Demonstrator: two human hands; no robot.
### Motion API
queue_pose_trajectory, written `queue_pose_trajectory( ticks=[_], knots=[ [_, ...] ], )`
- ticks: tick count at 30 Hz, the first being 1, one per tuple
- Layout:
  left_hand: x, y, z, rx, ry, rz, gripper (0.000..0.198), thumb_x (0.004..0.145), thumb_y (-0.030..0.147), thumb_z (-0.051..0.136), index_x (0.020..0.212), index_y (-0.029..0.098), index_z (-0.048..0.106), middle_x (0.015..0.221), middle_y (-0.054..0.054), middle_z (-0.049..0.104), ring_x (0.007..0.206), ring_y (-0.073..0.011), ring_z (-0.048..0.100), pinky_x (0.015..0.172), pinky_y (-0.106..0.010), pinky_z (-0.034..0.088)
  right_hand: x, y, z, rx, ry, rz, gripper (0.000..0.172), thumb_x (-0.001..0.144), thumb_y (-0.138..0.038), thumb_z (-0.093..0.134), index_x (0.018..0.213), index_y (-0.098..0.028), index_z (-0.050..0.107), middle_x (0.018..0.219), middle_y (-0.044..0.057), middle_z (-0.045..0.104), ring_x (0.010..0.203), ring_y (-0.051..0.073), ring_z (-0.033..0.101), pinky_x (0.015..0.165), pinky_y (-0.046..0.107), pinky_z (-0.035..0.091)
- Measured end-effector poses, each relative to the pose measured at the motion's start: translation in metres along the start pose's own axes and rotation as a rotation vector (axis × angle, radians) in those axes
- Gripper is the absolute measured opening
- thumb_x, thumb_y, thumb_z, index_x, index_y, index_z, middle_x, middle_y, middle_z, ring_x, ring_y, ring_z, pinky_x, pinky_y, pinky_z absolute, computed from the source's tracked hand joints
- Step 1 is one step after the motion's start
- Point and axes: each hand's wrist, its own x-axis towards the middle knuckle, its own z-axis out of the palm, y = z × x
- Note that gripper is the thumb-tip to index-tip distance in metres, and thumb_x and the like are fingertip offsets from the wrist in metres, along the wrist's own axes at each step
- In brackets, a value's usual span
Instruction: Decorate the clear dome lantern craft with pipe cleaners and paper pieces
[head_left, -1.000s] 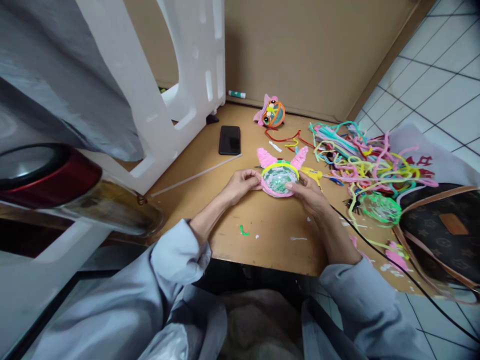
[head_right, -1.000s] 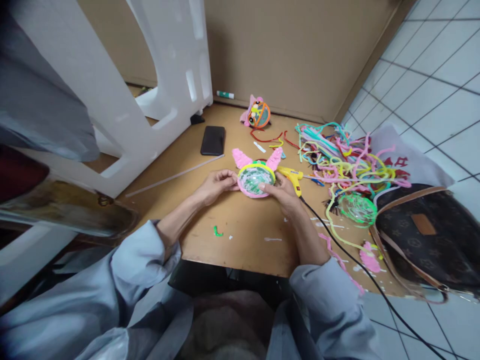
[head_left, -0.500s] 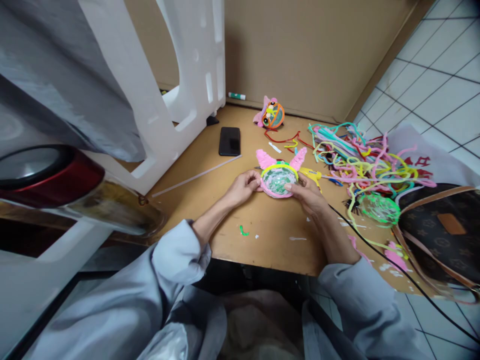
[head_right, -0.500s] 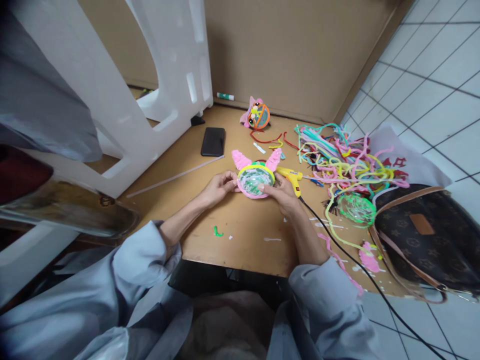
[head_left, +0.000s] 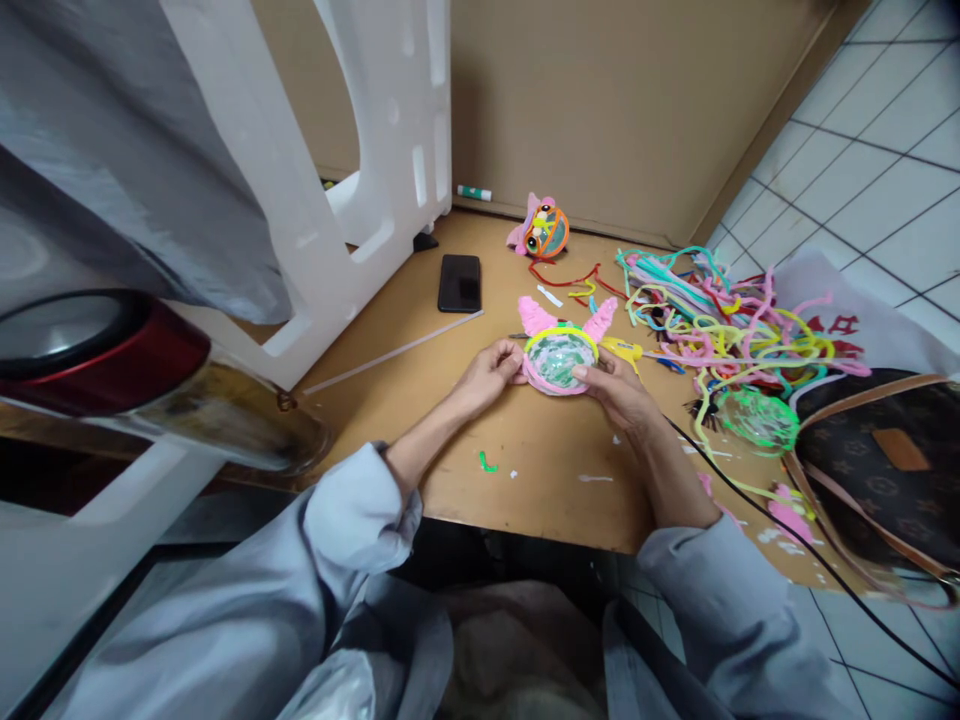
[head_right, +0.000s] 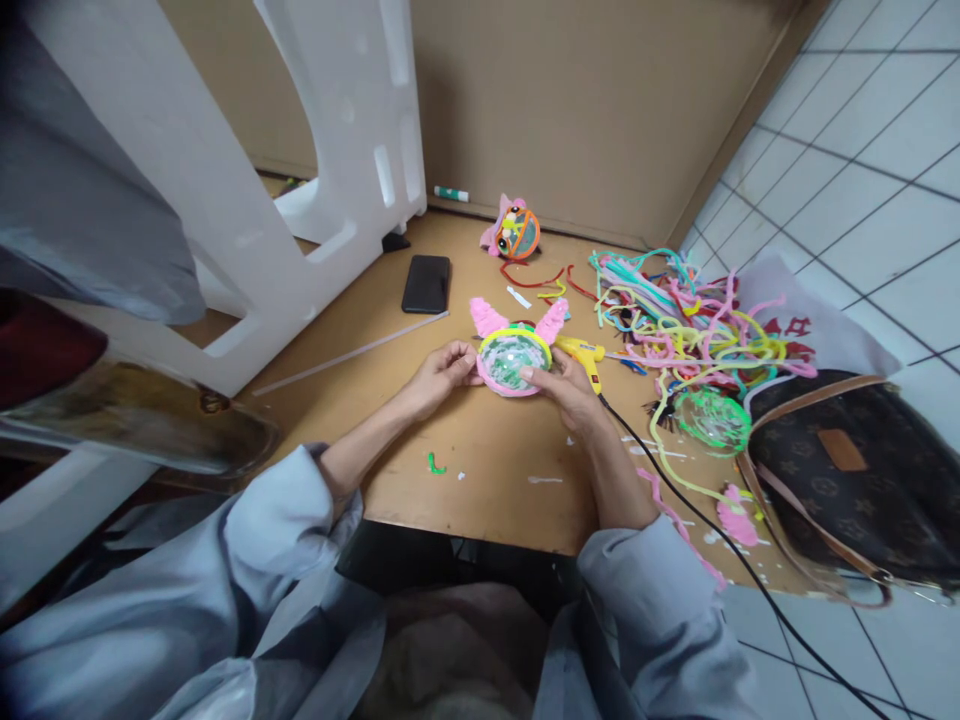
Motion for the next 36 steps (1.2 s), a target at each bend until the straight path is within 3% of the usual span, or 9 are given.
queue_pose_trajectory(
  ticks=[6,13,21,32,36],
  knots=[
    [-0.0008,-0.0009,0.0007,-0.136,-0.011,-0.071,0.035,0.078,0.037,0.083,0.08,0.015,0.056,0.075,0.002,0.063,0.072,-0.0075,0.063,0.081,-0.026,0.056,0.0002,0.0001,-0.0006,-0.01,-0.019,-0.018,0.055,0.052,-0.035,0.094,0.101,-0.023,0.071,0.109,0.004,0.079,0.101,0.025,0.073,0.098,0.041,0.057],
    [0.0006,-0.0014,-0.0003,-0.185,-0.015,-0.137,0.036,0.077,0.038,0.085,0.078,0.013,0.059,0.074,0.001,0.064,0.071,-0.0081,0.064,0.079,-0.026,0.057,0.0012,0.0035,-0.0001,-0.026,-0.003,-0.029,0.059,0.052,-0.036,0.094,0.104,-0.022,0.071,0.108,0.004,0.079,0.104,0.027,0.073,0.099,0.042,0.056],
    [0.0015,-0.0034,0.0037,-0.176,0.003,-0.144,0.034,0.085,0.036,0.078,0.075,0.015,0.053,0.072,0.003,0.061,0.071,-0.0072,0.063,0.079,-0.024,0.056,0.0014,0.005,0.0014,-0.035,0.011,-0.032,0.057,0.054,-0.036,0.093,0.104,-0.022,0.071,0.105,0.004,0.079,0.103,0.027,0.073,0.099,0.043,0.056],
    [-0.0016,-0.0012,0.0076,-0.198,0.037,-0.163,0.025,0.09,0.026,0.07,0.076,0.014,0.053,0.072,0.002,0.061,0.071,-0.0077,0.062,0.086,-0.03,0.058,0.0001,0.0023,0.0,-0.026,0.001,-0.021,0.056,0.054,-0.036,0.093,0.104,-0.022,0.072,0.104,0.004,0.079,0.1,0.026,0.073,0.097,0.043,0.057],
    [-0.0009,0.0021,0.0081,-0.217,0.092,-0.205,0.022,0.091,0.024,0.068,0.08,0.016,0.051,0.071,0.002,0.063,0.068,-0.0089,0.064,0.078,-0.03,0.06,0.0003,0.0006,-0.0018,-0.028,-0.028,-0.03,0.055,0.054,-0.036,0.093,0.104,-0.022,0.072,0.108,0.004,0.079,0.103,0.026,0.073,0.098,0.041,0.057]
  ],
)
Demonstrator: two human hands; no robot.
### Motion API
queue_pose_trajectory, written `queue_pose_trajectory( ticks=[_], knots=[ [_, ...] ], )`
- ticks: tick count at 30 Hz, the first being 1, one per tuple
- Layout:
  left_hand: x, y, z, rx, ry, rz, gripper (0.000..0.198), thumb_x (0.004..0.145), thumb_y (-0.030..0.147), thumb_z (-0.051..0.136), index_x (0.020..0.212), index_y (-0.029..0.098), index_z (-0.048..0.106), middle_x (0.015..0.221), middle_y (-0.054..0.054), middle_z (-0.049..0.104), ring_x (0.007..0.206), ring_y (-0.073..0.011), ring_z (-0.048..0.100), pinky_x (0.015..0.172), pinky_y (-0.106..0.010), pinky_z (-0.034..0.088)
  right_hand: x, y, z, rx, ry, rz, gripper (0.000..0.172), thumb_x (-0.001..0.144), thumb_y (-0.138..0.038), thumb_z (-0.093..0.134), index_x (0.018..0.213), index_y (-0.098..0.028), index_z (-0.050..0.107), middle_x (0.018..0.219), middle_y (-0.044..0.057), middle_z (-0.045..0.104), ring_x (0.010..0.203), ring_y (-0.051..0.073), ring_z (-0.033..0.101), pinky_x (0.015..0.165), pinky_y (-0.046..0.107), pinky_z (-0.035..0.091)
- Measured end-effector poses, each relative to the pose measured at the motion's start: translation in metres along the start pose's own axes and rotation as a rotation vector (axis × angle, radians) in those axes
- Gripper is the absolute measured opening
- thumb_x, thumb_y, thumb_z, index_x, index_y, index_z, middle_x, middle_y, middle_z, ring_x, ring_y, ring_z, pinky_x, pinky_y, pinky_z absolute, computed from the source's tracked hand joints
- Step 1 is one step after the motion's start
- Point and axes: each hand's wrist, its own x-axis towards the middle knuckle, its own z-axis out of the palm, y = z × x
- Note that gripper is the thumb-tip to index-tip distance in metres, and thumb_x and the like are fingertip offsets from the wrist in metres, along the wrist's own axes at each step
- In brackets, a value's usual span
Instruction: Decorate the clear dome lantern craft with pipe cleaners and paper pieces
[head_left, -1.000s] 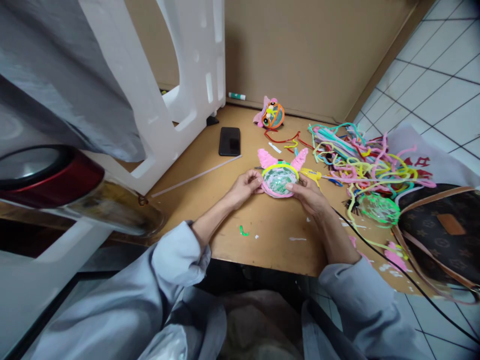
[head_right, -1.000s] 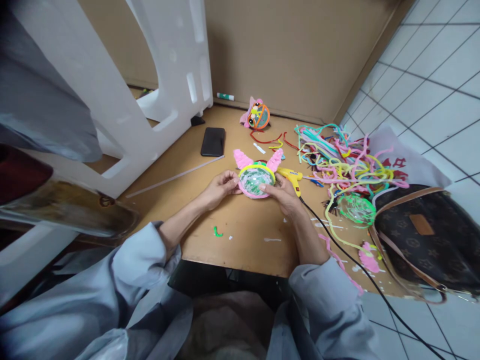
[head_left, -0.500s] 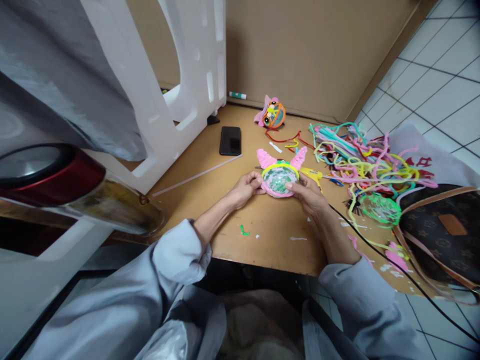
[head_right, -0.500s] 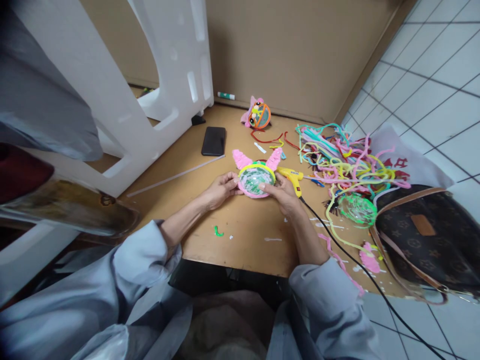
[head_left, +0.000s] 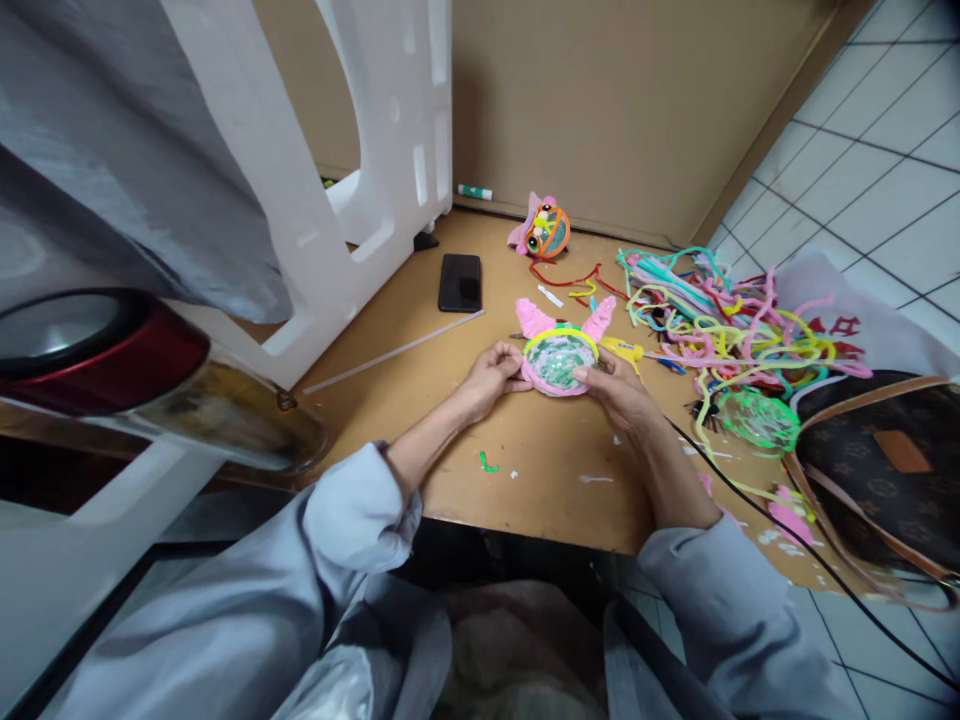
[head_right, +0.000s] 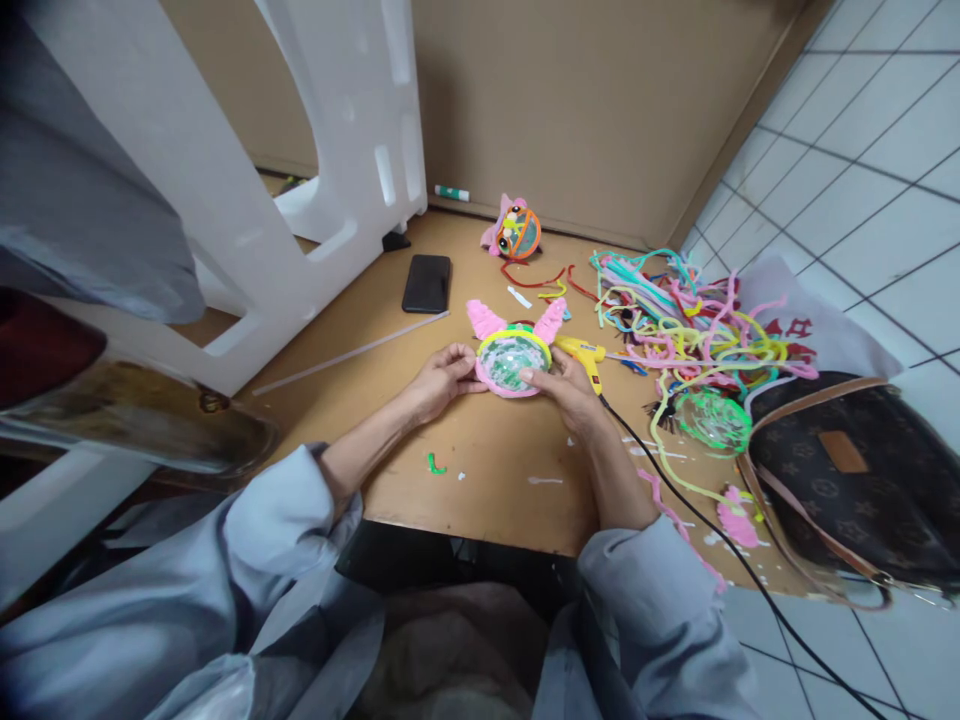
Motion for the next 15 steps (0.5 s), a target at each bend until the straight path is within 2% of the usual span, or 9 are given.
queue_pose_trajectory(
  ticks=[3,8,12,15],
  knots=[
    [-0.0003,0.0008,-0.0001,-0.01,-0.011,0.003,0.02,0.092,0.023,0.068,0.082,0.015,0.053,0.072,0.001,0.065,0.068,-0.0084,0.065,0.076,-0.028,0.06,0.001,-0.0006,-0.0011,-0.008,-0.007,0.008,0.054,0.055,-0.037,0.093,0.103,-0.023,0.072,0.108,0.004,0.079,0.103,0.027,0.073,0.096,0.041,0.057],
    [0.0006,-0.0012,-0.0035,0.026,-0.042,0.049,0.027,0.085,0.026,0.078,0.08,0.014,0.054,0.07,0.003,0.064,0.064,-0.0067,0.064,0.073,-0.024,0.059,0.0009,-0.0026,-0.0016,-0.023,-0.027,-0.006,0.05,0.054,-0.037,0.094,0.098,-0.024,0.073,0.106,0.002,0.079,0.102,0.026,0.072,0.097,0.04,0.057],
    [0.0048,-0.0042,-0.0078,0.048,-0.064,0.092,0.036,0.077,0.034,0.086,0.082,0.015,0.055,0.071,0.003,0.065,0.062,-0.0058,0.063,0.067,-0.02,0.054,-0.0002,-0.004,-0.0014,-0.035,-0.038,-0.036,0.05,0.053,-0.036,0.093,0.097,-0.023,0.073,0.105,0.003,0.079,0.104,0.027,0.072,0.098,0.041,0.056],
    [0.0078,-0.0051,-0.0096,0.088,-0.081,0.163,0.042,0.072,0.041,0.088,0.083,0.015,0.057,0.072,0.003,0.064,0.065,-0.006,0.061,0.066,-0.02,0.05,-0.0001,-0.0039,-0.0025,0.004,-0.046,-0.006,0.051,0.052,-0.04,0.092,0.096,-0.023,0.074,0.099,0.004,0.08,0.096,0.028,0.073,0.092,0.043,0.058]
  ],
)
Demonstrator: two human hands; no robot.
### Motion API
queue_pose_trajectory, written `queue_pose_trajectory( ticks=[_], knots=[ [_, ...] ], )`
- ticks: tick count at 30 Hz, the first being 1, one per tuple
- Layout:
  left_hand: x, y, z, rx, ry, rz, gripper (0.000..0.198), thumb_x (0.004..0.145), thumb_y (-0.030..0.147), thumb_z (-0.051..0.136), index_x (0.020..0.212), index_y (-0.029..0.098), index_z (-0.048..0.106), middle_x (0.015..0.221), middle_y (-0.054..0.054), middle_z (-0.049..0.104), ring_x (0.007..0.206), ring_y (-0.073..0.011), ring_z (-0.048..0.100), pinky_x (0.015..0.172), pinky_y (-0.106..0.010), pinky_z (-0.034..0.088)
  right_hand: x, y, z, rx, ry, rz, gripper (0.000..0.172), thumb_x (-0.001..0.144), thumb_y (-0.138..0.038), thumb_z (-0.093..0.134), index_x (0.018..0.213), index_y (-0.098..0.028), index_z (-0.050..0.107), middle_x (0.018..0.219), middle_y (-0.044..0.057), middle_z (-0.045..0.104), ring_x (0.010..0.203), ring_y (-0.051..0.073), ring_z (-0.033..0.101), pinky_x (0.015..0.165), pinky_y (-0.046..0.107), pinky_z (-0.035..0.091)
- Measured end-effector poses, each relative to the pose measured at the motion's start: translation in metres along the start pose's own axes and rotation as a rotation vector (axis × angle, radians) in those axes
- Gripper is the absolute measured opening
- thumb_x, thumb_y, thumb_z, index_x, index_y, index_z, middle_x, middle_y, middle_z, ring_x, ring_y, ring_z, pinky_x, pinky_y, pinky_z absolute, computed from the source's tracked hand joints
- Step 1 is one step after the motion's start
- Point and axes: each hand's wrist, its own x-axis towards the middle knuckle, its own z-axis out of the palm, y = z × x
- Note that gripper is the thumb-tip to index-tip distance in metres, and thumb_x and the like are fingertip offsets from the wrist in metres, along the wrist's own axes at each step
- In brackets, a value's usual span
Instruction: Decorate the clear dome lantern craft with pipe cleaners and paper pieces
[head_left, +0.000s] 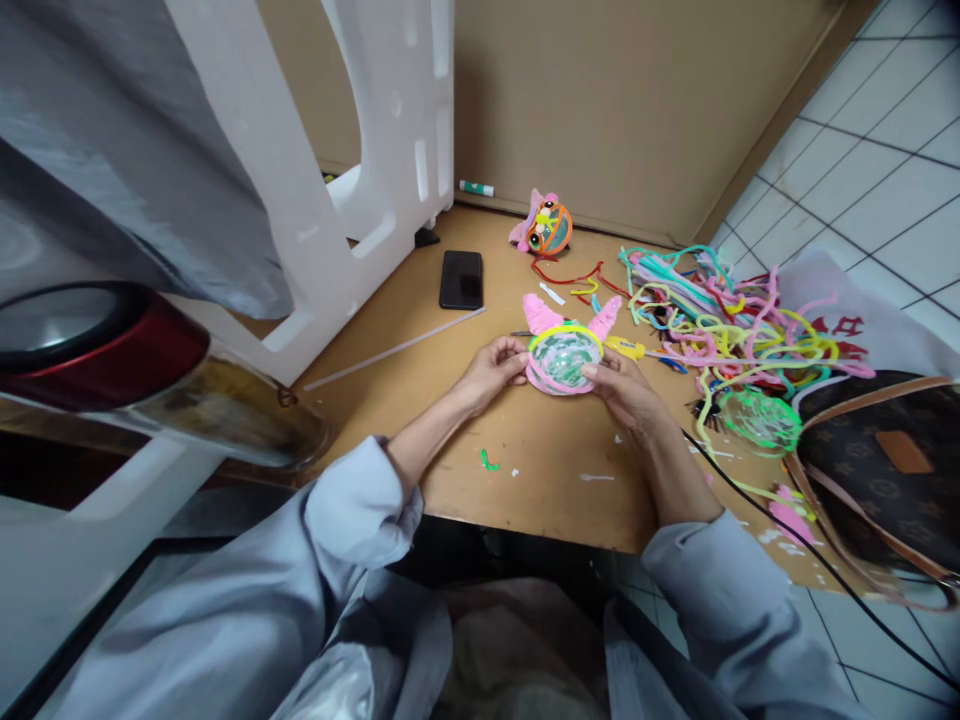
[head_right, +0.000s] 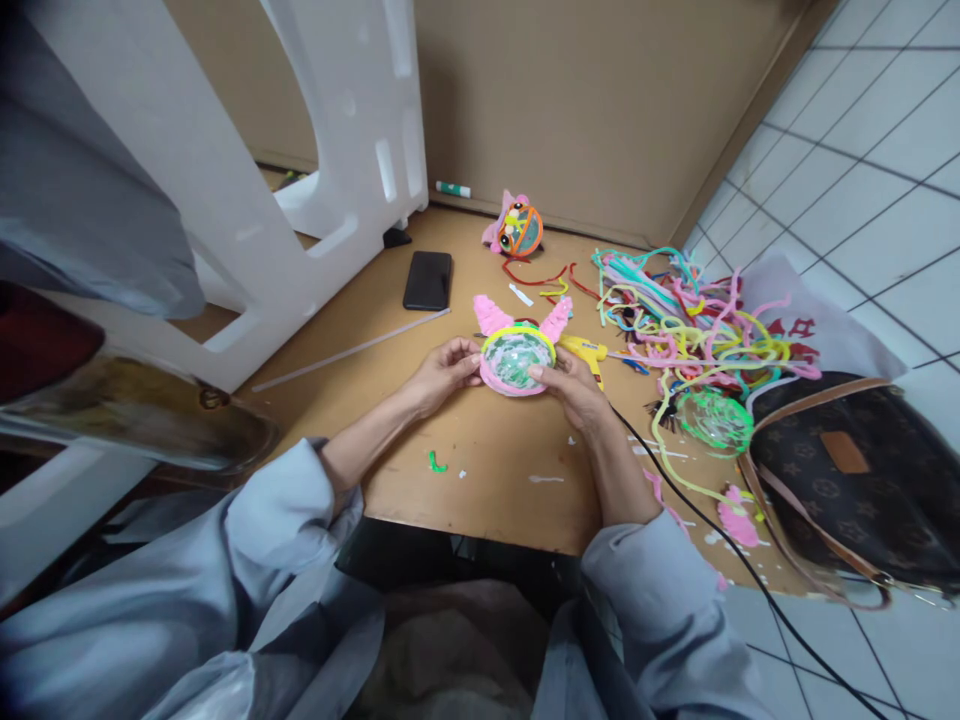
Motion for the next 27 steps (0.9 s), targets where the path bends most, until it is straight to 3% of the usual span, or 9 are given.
queue_pose_trajectory(
  ticks=[5,8,14,16,22,27],
  knots=[
    [0.0,0.002,0.001,0.052,-0.055,0.137,0.054,0.064,0.057,0.088,0.079,0.015,0.059,0.068,0.003,0.063,0.063,-0.0063,0.056,0.067,-0.022,0.047,0.0,0.001,-0.002,0.025,0.039,0.054,0.043,0.053,-0.052,0.09,0.079,-0.022,0.074,0.074,0.002,0.076,0.069,0.021,0.07,0.072,0.038,0.061],
    [-0.002,0.004,0.002,0.089,-0.059,0.158,0.055,0.065,0.062,0.085,0.078,0.015,0.059,0.067,0.003,0.062,0.062,-0.0065,0.055,0.067,-0.023,0.046,0.0,0.001,-0.003,0.021,0.059,0.061,0.043,0.053,-0.054,0.089,0.075,-0.021,0.072,0.07,0.001,0.075,0.063,0.019,0.067,0.068,0.036,0.06],
    [-0.001,0.008,0.0,0.05,-0.15,0.075,0.053,0.062,0.049,0.092,0.088,0.015,0.062,0.083,0.0,0.067,0.076,-0.0098,0.063,0.081,-0.027,0.051,0.002,0.0,-0.008,0.034,0.098,0.061,0.044,0.054,-0.054,0.088,0.08,-0.022,0.072,0.076,0.003,0.077,0.078,0.024,0.072,0.079,0.043,0.061],
    [-0.001,0.008,-0.001,0.076,-0.156,0.084,0.05,0.06,0.042,0.093,0.088,0.015,0.062,0.083,0.0,0.067,0.075,-0.0098,0.063,0.079,-0.027,0.051,0.002,0.0,-0.01,0.024,0.084,0.057,0.044,0.053,-0.054,0.089,0.079,-0.022,0.072,0.077,0.002,0.078,0.077,0.024,0.072,0.079,0.043,0.061],
    [-0.001,0.005,-0.004,0.135,-0.089,0.152,0.037,0.063,0.031,0.09,0.081,0.015,0.062,0.079,0.0,0.067,0.071,-0.0102,0.062,0.075,-0.026,0.05,-0.001,-0.002,-0.006,0.002,0.018,0.028,0.05,0.052,-0.049,0.09,0.091,-0.021,0.075,0.091,0.005,0.079,0.091,0.028,0.073,0.088,0.042,0.058],
    [0.001,0.006,-0.007,0.224,-0.003,0.108,0.028,0.066,0.022,0.084,0.08,0.016,0.061,0.075,0.0,0.066,0.071,-0.0115,0.062,0.075,-0.026,0.05,-0.002,-0.001,0.008,-0.022,0.049,-0.079,0.064,0.049,-0.04,0.093,0.106,-0.025,0.07,0.107,0.004,0.078,0.113,0.029,0.069,0.102,0.041,0.053]
  ],
)
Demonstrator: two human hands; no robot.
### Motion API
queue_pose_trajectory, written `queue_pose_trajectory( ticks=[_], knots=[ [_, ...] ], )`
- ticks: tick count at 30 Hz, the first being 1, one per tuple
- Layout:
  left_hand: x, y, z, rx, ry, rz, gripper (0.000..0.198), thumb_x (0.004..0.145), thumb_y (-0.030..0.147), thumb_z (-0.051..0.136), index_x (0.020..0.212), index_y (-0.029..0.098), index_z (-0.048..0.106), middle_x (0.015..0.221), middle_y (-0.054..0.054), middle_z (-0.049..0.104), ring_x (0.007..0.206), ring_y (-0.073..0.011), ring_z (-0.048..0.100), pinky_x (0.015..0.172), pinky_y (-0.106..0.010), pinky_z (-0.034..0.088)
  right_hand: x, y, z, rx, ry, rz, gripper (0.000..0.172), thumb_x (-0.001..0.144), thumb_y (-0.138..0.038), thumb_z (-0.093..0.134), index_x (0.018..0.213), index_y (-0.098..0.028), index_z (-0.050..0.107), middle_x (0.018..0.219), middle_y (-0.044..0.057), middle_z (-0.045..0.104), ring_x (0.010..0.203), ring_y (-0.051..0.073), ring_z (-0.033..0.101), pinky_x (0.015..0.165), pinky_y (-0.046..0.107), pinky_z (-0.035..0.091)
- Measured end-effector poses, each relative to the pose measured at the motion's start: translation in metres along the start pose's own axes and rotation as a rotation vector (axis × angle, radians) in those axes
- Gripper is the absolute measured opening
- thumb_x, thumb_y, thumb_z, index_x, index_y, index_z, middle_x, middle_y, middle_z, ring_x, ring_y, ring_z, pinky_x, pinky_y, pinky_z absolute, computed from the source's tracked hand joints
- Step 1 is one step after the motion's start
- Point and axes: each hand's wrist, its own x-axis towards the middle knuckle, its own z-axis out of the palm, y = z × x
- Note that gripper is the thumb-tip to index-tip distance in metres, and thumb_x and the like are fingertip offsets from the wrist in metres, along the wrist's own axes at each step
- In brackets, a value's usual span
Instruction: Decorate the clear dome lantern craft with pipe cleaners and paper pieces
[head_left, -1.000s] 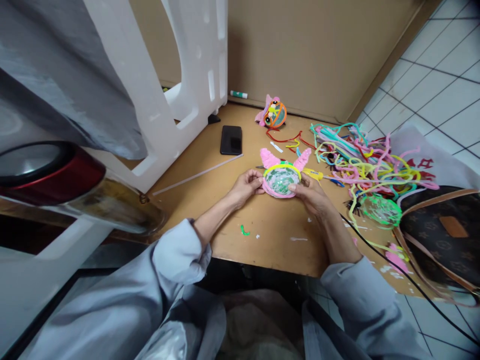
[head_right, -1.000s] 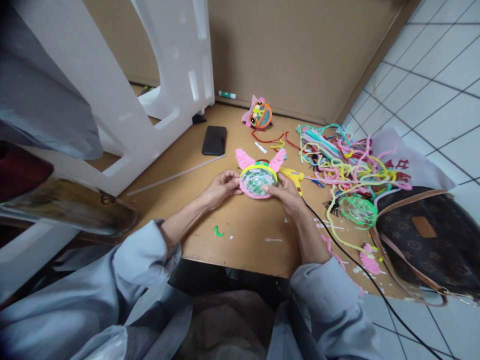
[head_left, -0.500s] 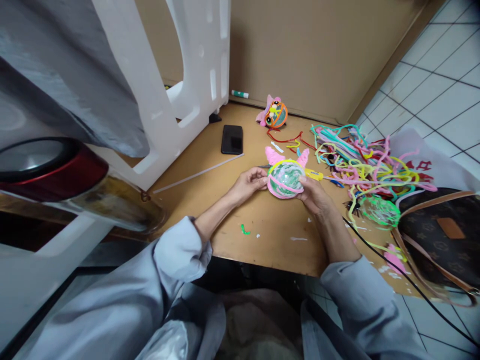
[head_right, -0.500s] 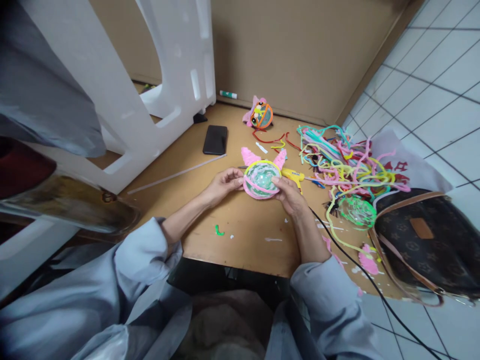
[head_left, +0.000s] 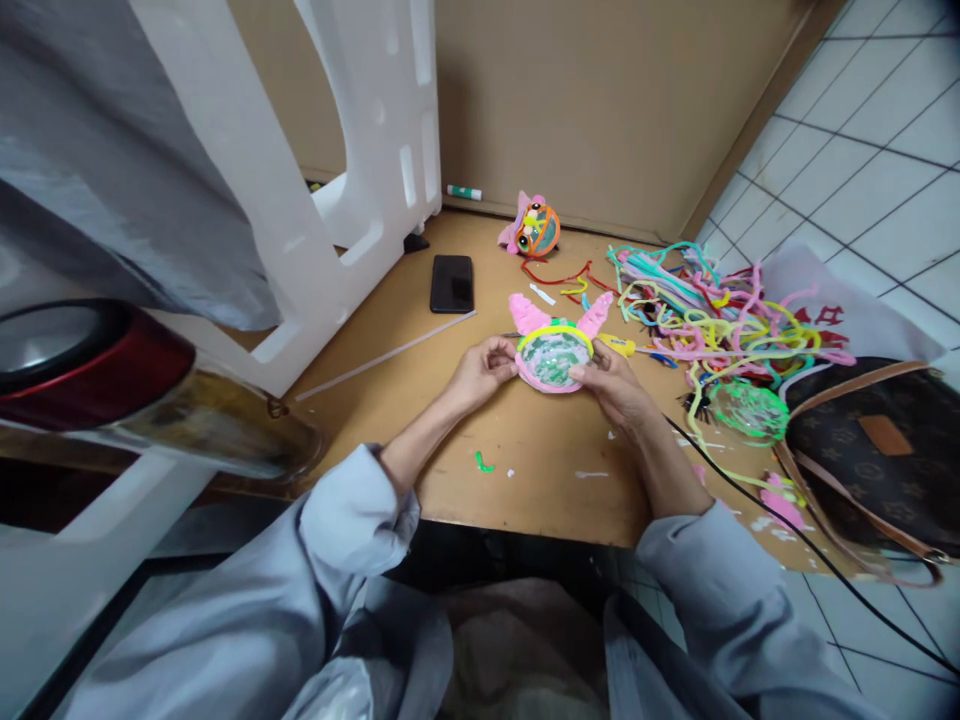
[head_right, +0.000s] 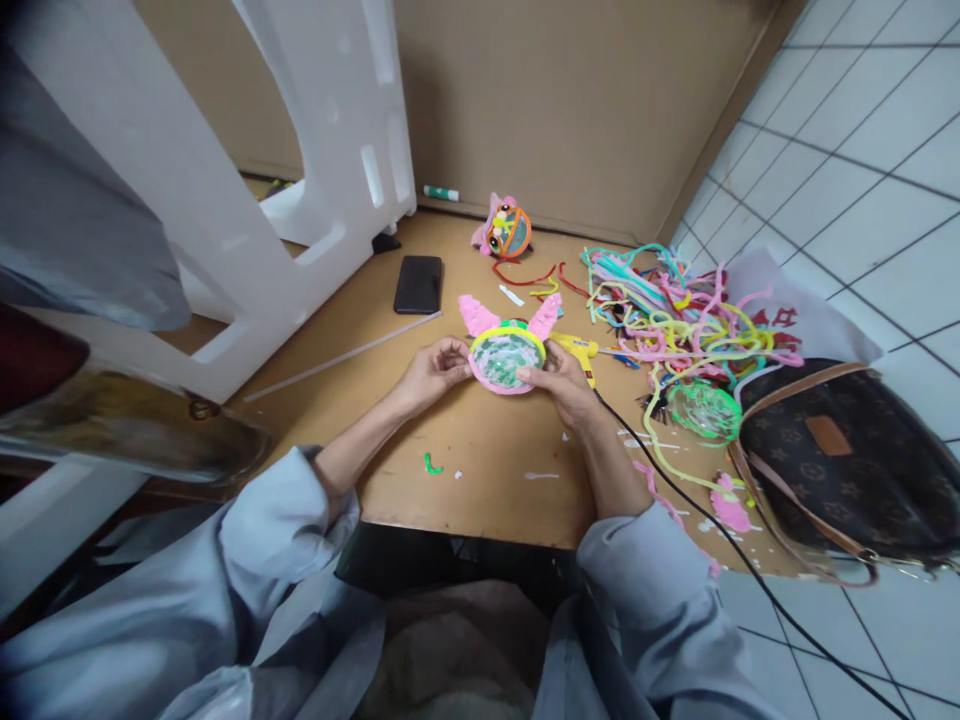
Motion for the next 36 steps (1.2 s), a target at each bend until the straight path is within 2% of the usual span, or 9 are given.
queue_pose_trajectory(
  ticks=[4,7,11,17,21,24,31,34,36],
  knots=[
    [-0.001,0.004,0.001,-0.075,0.059,-0.028,0.029,0.073,0.025,0.077,0.097,0.017,0.064,0.091,-0.002,0.071,0.083,-0.0141,0.066,0.087,-0.03,0.052,0.002,0.006,0.007,0.01,0.024,-0.025,0.069,0.05,-0.039,0.094,0.112,-0.025,0.068,0.118,0.005,0.075,0.12,0.028,0.066,0.105,0.04,0.053],
    [-0.004,0.009,0.005,-0.161,-0.011,-0.006,0.046,0.077,0.038,0.078,0.116,0.018,0.064,0.116,-0.008,0.072,0.104,-0.0205,0.068,0.097,-0.035,0.052,0.003,0.01,0.008,0.004,0.026,-0.062,0.074,0.049,-0.038,0.096,0.116,-0.025,0.066,0.125,0.006,0.072,0.122,0.029,0.065,0.105,0.04,0.054],
    [-0.008,0.014,0.01,-0.117,-0.1,0.073,0.062,0.071,0.045,0.086,0.123,0.019,0.063,0.13,-0.013,0.069,0.118,-0.0276,0.066,0.102,-0.04,0.053,0.004,0.01,0.005,-0.007,-0.081,-0.057,0.086,0.051,-0.04,0.096,0.127,-0.023,0.061,0.126,0.008,0.073,0.12,0.03,0.067,0.101,0.041,0.057],
    [-0.011,0.017,0.009,-0.056,-0.101,0.097,0.06,0.073,0.045,0.086,0.125,0.022,0.064,0.129,-0.012,0.071,0.116,-0.0285,0.068,0.102,-0.044,0.055,0.003,0.007,0.001,-0.04,-0.185,-0.082,0.086,0.054,-0.039,0.096,0.13,-0.021,0.062,0.124,0.009,0.074,0.114,0.03,0.07,0.101,0.044,0.058],
    [-0.009,0.015,0.006,-0.061,-0.099,0.123,0.056,0.076,0.049,0.082,0.123,0.024,0.066,0.134,-0.011,0.068,0.12,-0.0276,0.067,0.102,-0.041,0.055,0.006,0.012,0.001,-0.039,-0.158,-0.093,0.087,0.053,-0.036,0.096,0.132,-0.021,0.062,0.124,0.01,0.073,0.111,0.029,0.071,0.1,0.044,0.058],
    [-0.006,0.011,0.002,-0.08,-0.021,0.119,0.052,0.079,0.055,0.078,0.121,0.027,0.068,0.137,-0.009,0.067,0.12,-0.0256,0.066,0.097,-0.037,0.056,0.008,0.016,0.001,-0.035,-0.133,-0.098,0.09,0.052,-0.035,0.096,0.133,-0.02,0.06,0.125,0.01,0.072,0.111,0.029,0.071,0.1,0.043,0.058],
    [-0.003,0.007,0.0,-0.066,0.142,0.139,0.043,0.076,0.057,0.08,0.099,0.02,0.074,0.103,-0.005,0.077,0.089,-0.0175,0.071,0.084,-0.03,0.057,0.01,0.02,0.005,-0.048,-0.14,-0.13,0.081,0.054,-0.033,0.095,0.127,-0.02,0.064,0.125,0.009,0.071,0.107,0.027,0.071,0.099,0.042,0.057],
    [-0.002,0.007,0.002,-0.108,0.14,0.101,0.044,0.073,0.057,0.082,0.097,0.021,0.074,0.1,-0.004,0.077,0.087,-0.0176,0.072,0.082,-0.03,0.058,0.013,0.024,0.005,-0.055,-0.129,-0.158,0.077,0.056,-0.035,0.094,0.126,-0.02,0.065,0.122,0.009,0.073,0.107,0.027,0.071,0.099,0.043,0.057],
    [0.0,0.007,0.003,-0.134,0.091,0.066,0.047,0.073,0.057,0.082,0.103,0.022,0.073,0.108,-0.006,0.077,0.094,-0.0199,0.072,0.087,-0.033,0.058,0.014,0.026,0.004,-0.053,-0.123,-0.172,0.077,0.057,-0.037,0.094,0.127,-0.02,0.065,0.123,0.009,0.072,0.108,0.027,0.07,0.1,0.043,0.056]
  ],
)
